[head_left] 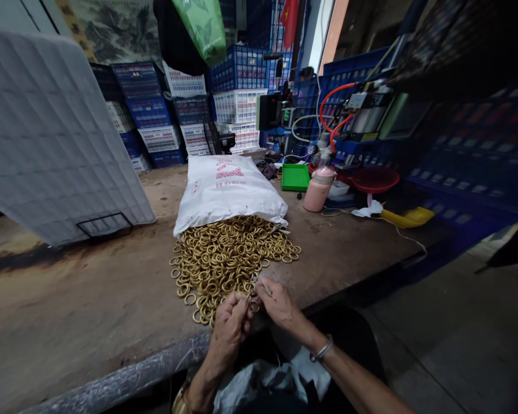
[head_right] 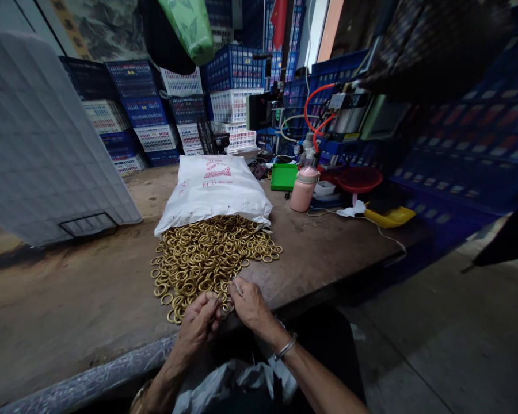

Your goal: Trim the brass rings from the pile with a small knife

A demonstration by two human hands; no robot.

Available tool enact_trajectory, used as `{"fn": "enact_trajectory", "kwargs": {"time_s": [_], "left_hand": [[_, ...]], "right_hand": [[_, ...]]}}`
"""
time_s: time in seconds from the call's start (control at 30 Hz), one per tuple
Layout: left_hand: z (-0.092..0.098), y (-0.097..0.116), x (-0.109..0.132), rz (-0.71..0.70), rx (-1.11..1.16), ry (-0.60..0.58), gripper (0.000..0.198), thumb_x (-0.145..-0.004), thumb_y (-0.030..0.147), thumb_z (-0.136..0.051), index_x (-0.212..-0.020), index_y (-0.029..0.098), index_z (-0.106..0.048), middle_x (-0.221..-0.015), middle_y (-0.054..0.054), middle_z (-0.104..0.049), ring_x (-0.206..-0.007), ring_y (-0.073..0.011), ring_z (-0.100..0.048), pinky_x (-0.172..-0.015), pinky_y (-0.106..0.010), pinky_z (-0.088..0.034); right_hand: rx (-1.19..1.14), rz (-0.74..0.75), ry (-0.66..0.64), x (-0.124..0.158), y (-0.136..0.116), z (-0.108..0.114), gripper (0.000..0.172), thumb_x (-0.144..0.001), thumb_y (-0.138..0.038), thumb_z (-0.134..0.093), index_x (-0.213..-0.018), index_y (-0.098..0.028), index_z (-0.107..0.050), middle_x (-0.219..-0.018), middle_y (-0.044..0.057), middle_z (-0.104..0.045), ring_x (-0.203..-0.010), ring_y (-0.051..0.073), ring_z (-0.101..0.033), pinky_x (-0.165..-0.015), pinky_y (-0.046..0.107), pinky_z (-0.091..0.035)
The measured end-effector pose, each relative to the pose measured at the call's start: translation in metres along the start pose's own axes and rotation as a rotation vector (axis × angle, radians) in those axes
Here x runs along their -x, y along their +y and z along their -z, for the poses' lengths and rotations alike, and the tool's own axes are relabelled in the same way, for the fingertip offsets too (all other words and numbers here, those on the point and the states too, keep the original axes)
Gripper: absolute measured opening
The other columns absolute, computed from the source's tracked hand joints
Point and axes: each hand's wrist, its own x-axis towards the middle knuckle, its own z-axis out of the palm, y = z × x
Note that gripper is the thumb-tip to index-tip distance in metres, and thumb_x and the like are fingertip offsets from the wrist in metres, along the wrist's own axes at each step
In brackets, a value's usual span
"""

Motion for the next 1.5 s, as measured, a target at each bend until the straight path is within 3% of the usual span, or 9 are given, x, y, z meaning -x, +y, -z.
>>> {"fn": "enact_trajectory", "kwargs": {"time_s": [0.13, 0.3, 0.57, 0.77, 0.87, 0.97, 1.17, 1.3, 1.5], "left_hand": [[-0.001, 0.001, -0.002, -0.039, -0.058, 0.037, 0.035, -0.071, 0.051, -0.053, -0.063, 0.018, -0.045, -0.047, 0.007, -0.043, -0.036, -0.0038, -0.031, -0.035, -0.016, -0.022], [0.001, -0.003, -0.003, -0.123, -0.073, 0.029, 0.033, -0.072, 0.049, -0.053, -0.062, 0.018, -0.044, -0.047, 0.007, -0.041, -0.038, -0.0045, -0.031, -0.038, -0.017, -0.023], [0.002, -0.004, 0.004, -0.124, -0.128, 0.025, 0.035, -0.076, 0.049, -0.05, -0.06, 0.018, -0.044, -0.048, 0.007, -0.041, -0.038, -0.0049, -0.032, -0.038, -0.017, -0.026], [-0.001, 0.001, 0.023, 0.027, 0.093, -0.175, 0.031, -0.079, 0.047, -0.049, -0.068, 0.017, -0.048, -0.049, 0.006, -0.045, -0.036, -0.0035, -0.032, -0.034, -0.014, -0.022], [0.0, 0.0, 0.021, 0.08, 0.238, -0.18, 0.035, -0.079, 0.049, -0.048, -0.07, 0.015, -0.052, -0.047, 0.005, -0.045, -0.033, -0.0032, -0.031, -0.031, -0.014, -0.022], [0.002, 0.0, 0.017, 0.066, 0.35, -0.143, 0.032, -0.074, 0.046, -0.056, -0.07, 0.015, -0.053, -0.061, -0.001, -0.058, -0.039, -0.0045, -0.04, -0.032, -0.014, -0.028], [0.011, 0.004, 0.019, 0.152, 0.546, -0.14, 0.023, -0.071, 0.037, -0.063, -0.082, 0.017, -0.058, -0.068, -0.001, -0.058, -0.048, -0.0083, -0.05, -0.034, -0.014, -0.029], [0.019, 0.0, 0.017, 0.197, 0.676, -0.142, 0.021, -0.072, 0.033, -0.064, -0.07, 0.014, -0.059, -0.071, -0.003, -0.059, -0.057, -0.0088, -0.054, -0.042, -0.016, -0.035], [0.017, -0.002, 0.005, 0.144, 0.586, -0.078, 0.022, -0.067, 0.032, -0.068, -0.068, 0.014, -0.055, -0.066, -0.001, -0.059, -0.056, -0.0089, -0.053, -0.04, -0.015, -0.031]], "right_hand": [[0.218, 0.142, -0.103, 0.007, -0.001, 0.002, 0.012, -0.073, -0.013, -0.038, -0.069, -0.019, -0.048, -0.06, -0.001, -0.05, -0.056, 0.011, -0.042, -0.053, 0.021, -0.028], [0.366, 0.203, -0.135, 0.011, -0.009, 0.002, 0.022, -0.06, -0.005, -0.036, -0.072, -0.019, -0.047, -0.061, 0.0, -0.049, -0.056, 0.012, -0.04, -0.054, 0.022, -0.026], [0.527, 0.128, -0.209, 0.008, -0.008, 0.004, 0.031, -0.061, -0.005, -0.038, -0.087, -0.018, -0.05, -0.068, 0.002, -0.056, -0.061, 0.014, -0.047, -0.055, 0.023, -0.027], [0.631, -0.035, 0.015, -0.018, 0.015, 0.016, 0.024, -0.07, -0.008, -0.04, -0.088, -0.017, -0.052, -0.067, 0.003, -0.058, -0.058, 0.013, -0.048, -0.054, 0.023, -0.025], [0.568, -0.025, 0.162, -0.035, 0.023, 0.018, 0.017, -0.074, -0.01, -0.039, -0.082, -0.018, -0.053, -0.066, 0.003, -0.057, -0.061, 0.013, -0.048, -0.056, 0.023, -0.026], [0.487, -0.021, 0.264, -0.051, 0.025, 0.014, 0.013, -0.08, -0.018, -0.04, -0.082, -0.018, -0.052, -0.068, 0.001, -0.056, -0.061, 0.013, -0.048, -0.056, 0.022, -0.026], [0.5, -0.027, 0.272, -0.073, 0.02, 0.006, 0.009, -0.079, -0.02, -0.045, -0.084, -0.02, -0.053, -0.068, 0.0, -0.056, -0.059, 0.012, -0.046, -0.054, 0.022, -0.023], [0.509, -0.013, 0.258, -0.076, 0.022, 0.005, 0.01, -0.076, -0.014, -0.044, -0.078, -0.019, -0.053, -0.064, 0.0, -0.054, -0.058, 0.012, -0.045, -0.054, 0.022, -0.023], [0.441, 0.05, 0.27, -0.062, 0.025, 0.007, 0.014, -0.075, -0.012, -0.039, -0.084, -0.018, -0.049, -0.067, -0.001, -0.053, -0.059, 0.012, -0.047, -0.056, 0.021, -0.028]]}}
